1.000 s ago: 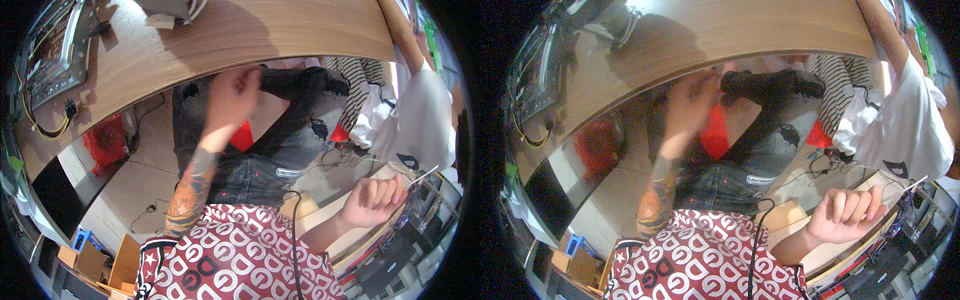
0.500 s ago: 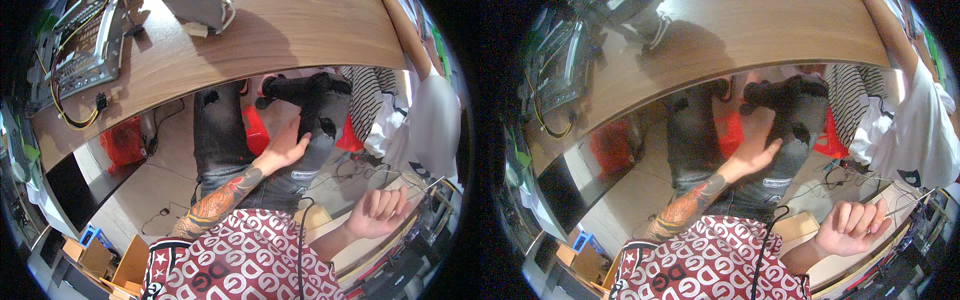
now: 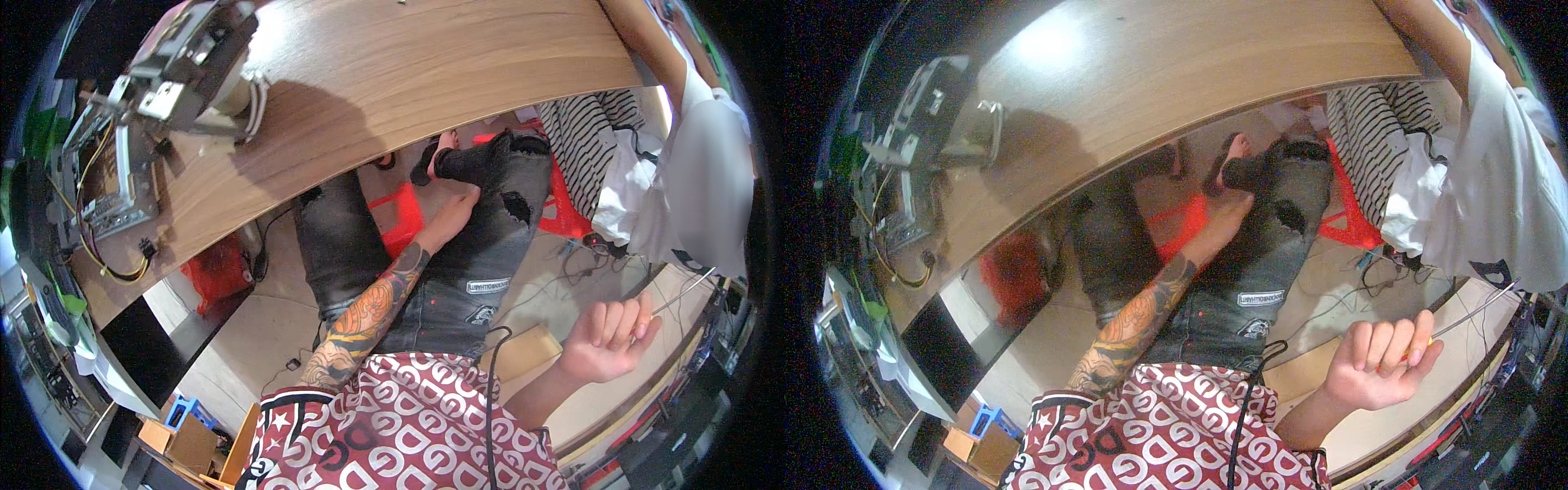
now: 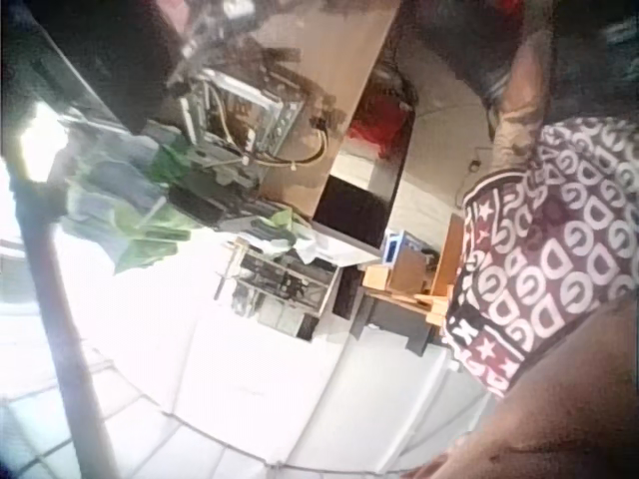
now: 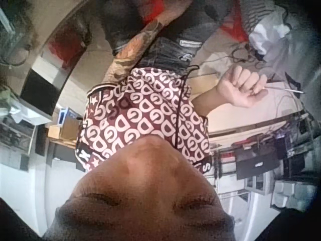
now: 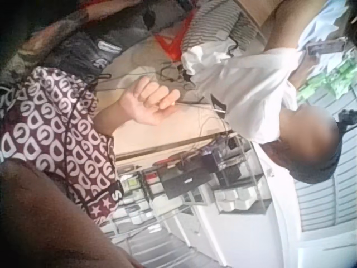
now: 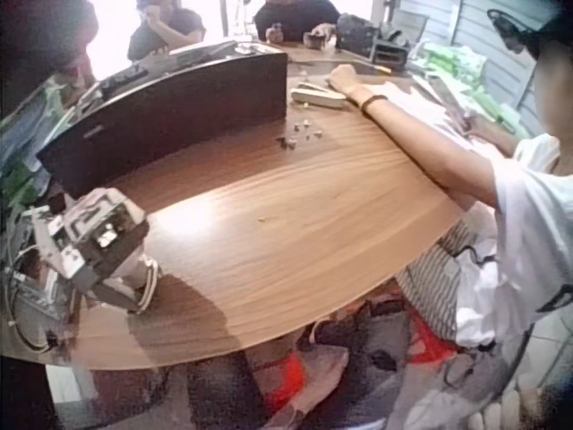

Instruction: The person removes screws from a computer heat sink and fan assembly using a screwdriver by hand.

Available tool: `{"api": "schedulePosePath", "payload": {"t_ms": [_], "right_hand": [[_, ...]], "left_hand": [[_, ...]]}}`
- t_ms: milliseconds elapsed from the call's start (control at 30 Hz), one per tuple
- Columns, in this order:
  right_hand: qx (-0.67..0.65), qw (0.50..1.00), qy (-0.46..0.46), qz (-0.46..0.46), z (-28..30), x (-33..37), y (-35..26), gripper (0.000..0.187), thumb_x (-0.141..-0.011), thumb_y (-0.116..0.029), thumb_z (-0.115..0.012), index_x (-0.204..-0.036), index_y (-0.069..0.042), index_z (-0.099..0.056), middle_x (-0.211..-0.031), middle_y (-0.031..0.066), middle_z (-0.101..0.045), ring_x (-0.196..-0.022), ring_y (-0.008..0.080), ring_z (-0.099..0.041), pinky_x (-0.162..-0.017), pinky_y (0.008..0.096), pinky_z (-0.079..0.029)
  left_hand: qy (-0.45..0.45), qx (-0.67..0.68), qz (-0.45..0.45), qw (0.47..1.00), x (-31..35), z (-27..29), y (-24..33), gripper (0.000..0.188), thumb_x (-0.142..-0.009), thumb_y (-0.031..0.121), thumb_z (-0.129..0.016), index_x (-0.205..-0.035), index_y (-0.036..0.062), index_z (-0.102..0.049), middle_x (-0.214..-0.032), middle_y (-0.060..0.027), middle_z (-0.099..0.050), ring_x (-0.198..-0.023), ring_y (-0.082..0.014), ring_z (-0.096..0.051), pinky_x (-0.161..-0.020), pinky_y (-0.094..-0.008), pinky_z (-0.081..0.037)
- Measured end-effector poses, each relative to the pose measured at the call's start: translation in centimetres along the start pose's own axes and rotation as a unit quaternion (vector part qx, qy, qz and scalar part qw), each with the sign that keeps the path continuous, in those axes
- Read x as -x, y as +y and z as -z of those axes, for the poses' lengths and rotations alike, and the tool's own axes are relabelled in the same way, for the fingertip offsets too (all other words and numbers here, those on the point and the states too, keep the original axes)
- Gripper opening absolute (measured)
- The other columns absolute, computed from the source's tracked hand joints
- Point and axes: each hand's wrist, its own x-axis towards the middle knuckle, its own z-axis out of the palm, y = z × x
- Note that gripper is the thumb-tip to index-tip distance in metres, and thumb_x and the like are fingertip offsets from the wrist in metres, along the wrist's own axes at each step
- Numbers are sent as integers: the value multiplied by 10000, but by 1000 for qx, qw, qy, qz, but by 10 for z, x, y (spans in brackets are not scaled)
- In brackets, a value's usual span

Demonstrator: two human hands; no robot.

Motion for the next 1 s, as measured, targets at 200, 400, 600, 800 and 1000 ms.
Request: {"api": "schedulePosePath", "payload": {"t_ms": [200,400,600,800,1000], "right_hand": [[5,1000,14,5,3,-1,2,321,-1075,-338,-327,-847,-124,-400,-561,-6,-353,-447,111,-278,-481,281,-322],[-10,1000,6,-3,0,-3,6,331,-1078,-352,-311,-857,-120,-393,-565,-2,-348,-472,115,-270,-490,288,-300],[-7,1000,17,-14,-2,2,13,343,-1074,-364,-320,-844,-119,-389,-576,1,-351,-488,119,-273,-512,301,-290],[-18,999,-4,-31,-9,-2,15,355,-1072,-375,-323,-836,-119,-392,-586,7,-354,-505,133,-277,-537,318,-306],[20,998,-25,-56,-1,3,22,360,-1067,-384,-337,-838,-114,-400,-597,5,-356,-507,130,-289,-550,316,-327]], "left_hand": [[-22,40,16,999,-1,0,-11,537,-1002,397,-481,-1188,-88,-617,-1124,-171,-682,-1062,-241,-620,-925,-333,-446],[-48,-25,-161,986,-2,11,13,327,-976,228,-553,-1107,-50,-665,-1011,-113,-700,-969,-170,-646,-837,-281,-494],[11,-24,-73,997,-12,135,32,296,-949,184,-555,-1183,30,-650,-1156,-99,-677,-1054,-247,-638,-928,-354,-497],[75,-83,-32,993,5,222,22,312,-953,154,-538,-1218,10,-614,-1228,-109,-643,-1133,-254,-602,-976,-365,-479],[77,-149,-28,985,36,243,15,332,-957,125,-521,-1254,-10,-578,-1301,-120,-609,-1211,-262,-565,-1025,-376,-460]]}}
